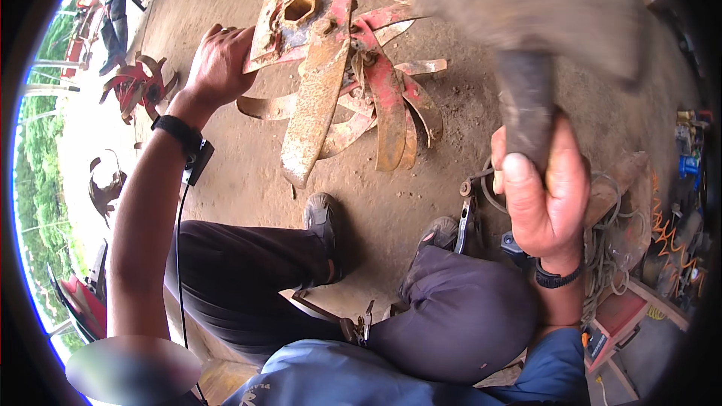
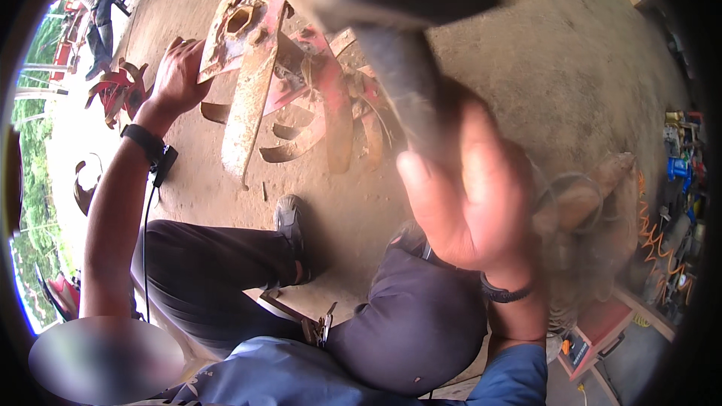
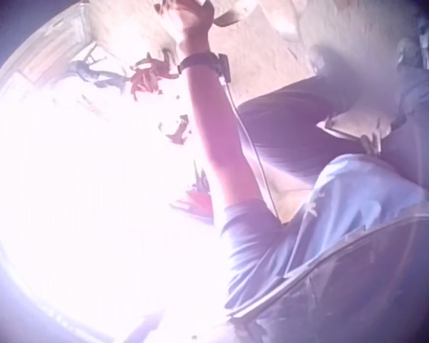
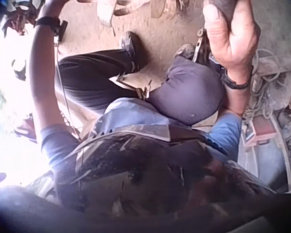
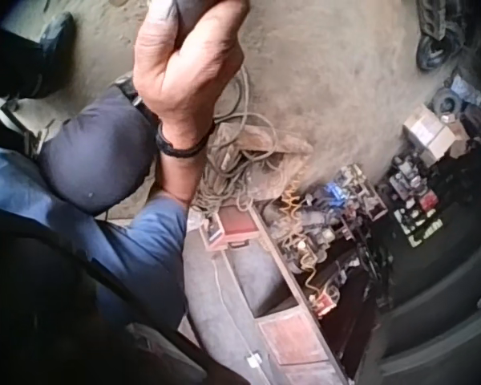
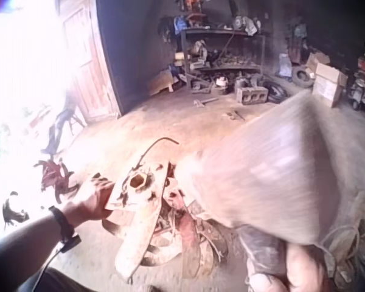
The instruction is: Welding metal blades onto a rotary tiller assembly.
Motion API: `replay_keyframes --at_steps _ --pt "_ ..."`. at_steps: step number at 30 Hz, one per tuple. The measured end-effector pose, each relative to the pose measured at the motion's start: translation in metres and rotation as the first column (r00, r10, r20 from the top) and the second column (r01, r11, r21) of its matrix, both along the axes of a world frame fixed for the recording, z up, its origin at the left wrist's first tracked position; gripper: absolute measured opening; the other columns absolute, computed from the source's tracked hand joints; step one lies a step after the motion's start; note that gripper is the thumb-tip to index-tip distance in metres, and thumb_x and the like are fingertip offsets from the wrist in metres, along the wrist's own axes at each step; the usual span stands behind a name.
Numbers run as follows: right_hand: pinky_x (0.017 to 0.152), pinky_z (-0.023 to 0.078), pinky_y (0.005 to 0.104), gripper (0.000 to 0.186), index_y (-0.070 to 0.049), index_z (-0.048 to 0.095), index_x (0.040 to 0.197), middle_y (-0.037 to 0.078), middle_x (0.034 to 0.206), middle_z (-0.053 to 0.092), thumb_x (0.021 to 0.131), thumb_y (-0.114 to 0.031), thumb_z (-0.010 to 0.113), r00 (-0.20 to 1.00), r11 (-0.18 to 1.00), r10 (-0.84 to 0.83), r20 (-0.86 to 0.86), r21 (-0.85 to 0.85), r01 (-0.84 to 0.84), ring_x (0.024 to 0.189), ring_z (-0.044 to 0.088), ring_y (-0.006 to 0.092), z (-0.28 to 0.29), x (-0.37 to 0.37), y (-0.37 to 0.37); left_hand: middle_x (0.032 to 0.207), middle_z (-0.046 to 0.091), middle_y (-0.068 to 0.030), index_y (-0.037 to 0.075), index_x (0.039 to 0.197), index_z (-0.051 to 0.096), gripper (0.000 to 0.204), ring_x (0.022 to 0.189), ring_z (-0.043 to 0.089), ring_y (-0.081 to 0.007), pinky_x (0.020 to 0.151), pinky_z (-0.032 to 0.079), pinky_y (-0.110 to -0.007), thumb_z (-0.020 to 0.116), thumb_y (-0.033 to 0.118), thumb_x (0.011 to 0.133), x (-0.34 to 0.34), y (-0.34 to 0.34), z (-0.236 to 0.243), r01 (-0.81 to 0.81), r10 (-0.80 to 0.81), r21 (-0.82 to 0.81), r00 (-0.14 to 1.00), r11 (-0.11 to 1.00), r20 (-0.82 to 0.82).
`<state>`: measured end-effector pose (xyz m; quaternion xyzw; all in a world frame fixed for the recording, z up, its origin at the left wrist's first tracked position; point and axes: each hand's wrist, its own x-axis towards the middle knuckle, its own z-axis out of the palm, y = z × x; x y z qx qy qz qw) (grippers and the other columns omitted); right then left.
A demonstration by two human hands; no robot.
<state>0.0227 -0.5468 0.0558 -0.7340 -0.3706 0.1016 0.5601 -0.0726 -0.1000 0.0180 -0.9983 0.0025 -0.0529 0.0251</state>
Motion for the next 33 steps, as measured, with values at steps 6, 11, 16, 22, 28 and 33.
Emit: replay_keyframes --at_steps 6,11,16,22,28,33 --pt "0.06 0.049 0.0384 0.026 -0.001 0.06 0.117 0.013 0.072 0.06 0.107 -0.024 0.065 0.979 0.875 0.121 0.161 -0.484 -0.028 0.063 0.063 0.022 -0.043 0.032 0.019 0.093 0.071 -0.0153 0.007 0.107 0.066 0.024 0.096 0.068 -0.0374 0.091 0.047 -0.049 0.07 0.011 0.084 0.0 -0.007 0.001 0.039 -0.04 0.03 0.998 0.999 0.055" --pt "0.064 0.054 0.0442 0.034 0.001 0.066 0.119 0.025 0.077 0.065 0.1 -0.026 0.075 0.985 0.926 0.152 0.085 -0.359 -0.112 0.072 0.074 0.0383 -0.069 0.011 -0.033 0.088 0.071 -0.0131 0.01 0.105 0.066 0.02 0.092 0.069 -0.0369 0.089 0.048 -0.049 0.071 0.016 0.086 0.01 -0.009 0.002 -0.013 0.012 0.055 1.0 0.998 0.025" --pt "0.081 0.059 0.0446 0.044 0.002 0.066 0.135 0.026 0.105 0.075 0.097 -0.018 0.076 0.957 0.956 -0.2 -0.209 -0.257 0.143 0.097 0.077 0.0384 -0.111 -0.063 -0.09 0.092 0.071 -0.0158 0.009 0.108 0.065 0.023 0.096 0.068 -0.0392 0.092 0.048 -0.05 0.071 0.014 0.086 0.005 -0.005 0.001 0.003 -0.002 0.039 1.0 0.999 -0.017" --pt "0.09 0.057 0.0448 0.05 0.002 0.067 0.137 0.027 0.114 0.076 0.094 -0.022 0.079 0.863 0.696 -0.505 -0.001 -0.592 0.407 0.106 0.076 0.0409 -0.189 -0.045 -0.164 0.096 0.07 -0.0174 0.007 0.112 0.065 0.03 0.099 0.067 -0.0414 0.099 0.048 -0.052 0.072 0.01 0.083 0.003 -0.009 0.001 -0.032 0.033 0.028 0.999 0.999 -0.01" --pt "0.094 0.057 0.0519 0.056 -0.003 0.067 0.137 0.026 0.123 0.073 0.09 -0.028 0.083 0.874 0.426 -0.402 0.272 -0.79 0.442 0.111 0.071 0.0465 -0.276 0.008 -0.204 0.092 0.07 -0.0166 0.007 0.109 0.065 0.029 0.095 0.066 -0.0398 0.092 0.048 -0.05 0.072 0.009 0.081 0.01 -0.01 0.006 -0.005 0.006 0.023 1.0 1.0 -0.013" --pt "0.088 0.057 0.0498 0.038 -0.003 0.07 0.125 0.02 0.11 0.071 0.092 -0.019 0.082 0.803 0.656 -0.432 0.412 -0.468 0.592 0.103 0.07 0.045 -0.228 0.017 -0.132 0.089 0.071 -0.0143 0.01 0.102 0.066 0.018 0.093 0.069 -0.0368 0.091 0.047 -0.049 0.071 0.013 0.086 0.005 -0.013 0.006 -0.019 0.019 0.012 1.0 1.0 0.0"
